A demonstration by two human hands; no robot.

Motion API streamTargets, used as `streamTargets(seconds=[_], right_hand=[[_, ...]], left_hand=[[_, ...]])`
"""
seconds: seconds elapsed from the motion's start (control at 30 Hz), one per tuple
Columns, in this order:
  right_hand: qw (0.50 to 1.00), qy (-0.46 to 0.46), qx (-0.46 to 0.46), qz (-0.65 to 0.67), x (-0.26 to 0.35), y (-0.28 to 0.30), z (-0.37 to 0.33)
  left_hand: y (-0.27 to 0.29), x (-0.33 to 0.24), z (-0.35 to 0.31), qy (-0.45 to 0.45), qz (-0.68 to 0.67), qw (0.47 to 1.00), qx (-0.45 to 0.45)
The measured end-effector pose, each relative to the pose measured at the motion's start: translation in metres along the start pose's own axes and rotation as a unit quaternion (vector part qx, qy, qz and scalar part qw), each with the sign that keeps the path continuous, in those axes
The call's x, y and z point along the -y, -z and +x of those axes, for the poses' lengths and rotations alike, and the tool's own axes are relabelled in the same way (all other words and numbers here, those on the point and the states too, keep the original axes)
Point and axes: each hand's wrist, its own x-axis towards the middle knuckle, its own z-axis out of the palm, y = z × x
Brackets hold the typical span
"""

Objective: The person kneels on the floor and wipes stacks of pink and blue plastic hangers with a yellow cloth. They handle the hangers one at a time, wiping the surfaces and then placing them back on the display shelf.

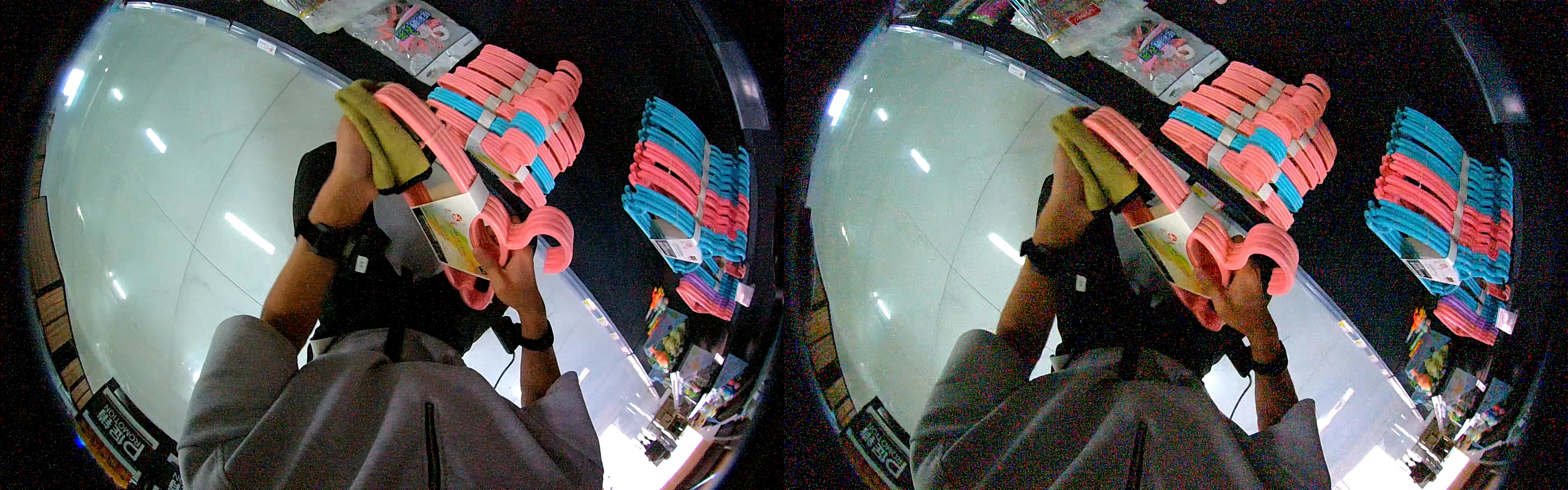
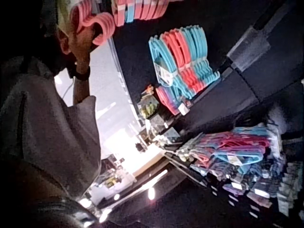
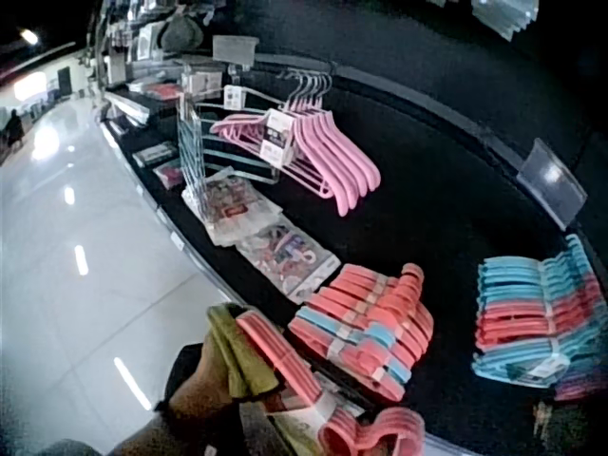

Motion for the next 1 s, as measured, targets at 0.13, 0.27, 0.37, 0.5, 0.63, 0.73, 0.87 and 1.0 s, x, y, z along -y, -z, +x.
streamTargets(seconds=[0.13, 0.27, 0.37, 0.5, 0.63, 0.73, 0.87, 1.0], right_hand=[[0.996, -0.023, -0.09, -0.008, 0.013, 0.0, 0.013], [0.966, -0.062, -0.223, 0.113, 0.001, -0.004, 0.009], [0.974, -0.039, -0.218, 0.044, -0.023, -0.007, -0.001], [0.983, -0.066, -0.155, 0.07, -0.038, 0.014, -0.015], [0.957, -0.014, -0.079, -0.279, 0.003, 0.048, -0.013], [0.935, 0.113, -0.076, -0.327, 0.018, 0.051, 0.001], [0.912, 0.192, -0.055, -0.357, 0.036, 0.049, 0.024], [0.897, 0.24, -0.081, -0.362, 0.03, 0.049, 0.026]], left_hand=[[0.011, 0.051, 0.01, 0.013, -0.125, 0.982, -0.144], [0.009, 0.055, -0.003, -0.023, -0.082, 0.982, -0.169], [0.036, 0.054, -0.004, -0.142, 0.133, 0.975, -0.109], [0.056, 0.024, -0.005, -0.309, 0.452, 0.832, 0.09], [0.053, 0.025, 0.003, 0.162, -0.009, 0.987, 0.023], [0.034, 0.035, -0.014, -0.463, 0.73, 0.494, 0.095], [-0.015, 0.055, -0.034, -0.305, 0.723, 0.588, 0.196], [-0.015, 0.058, -0.033, -0.333, 0.701, 0.602, 0.189]])
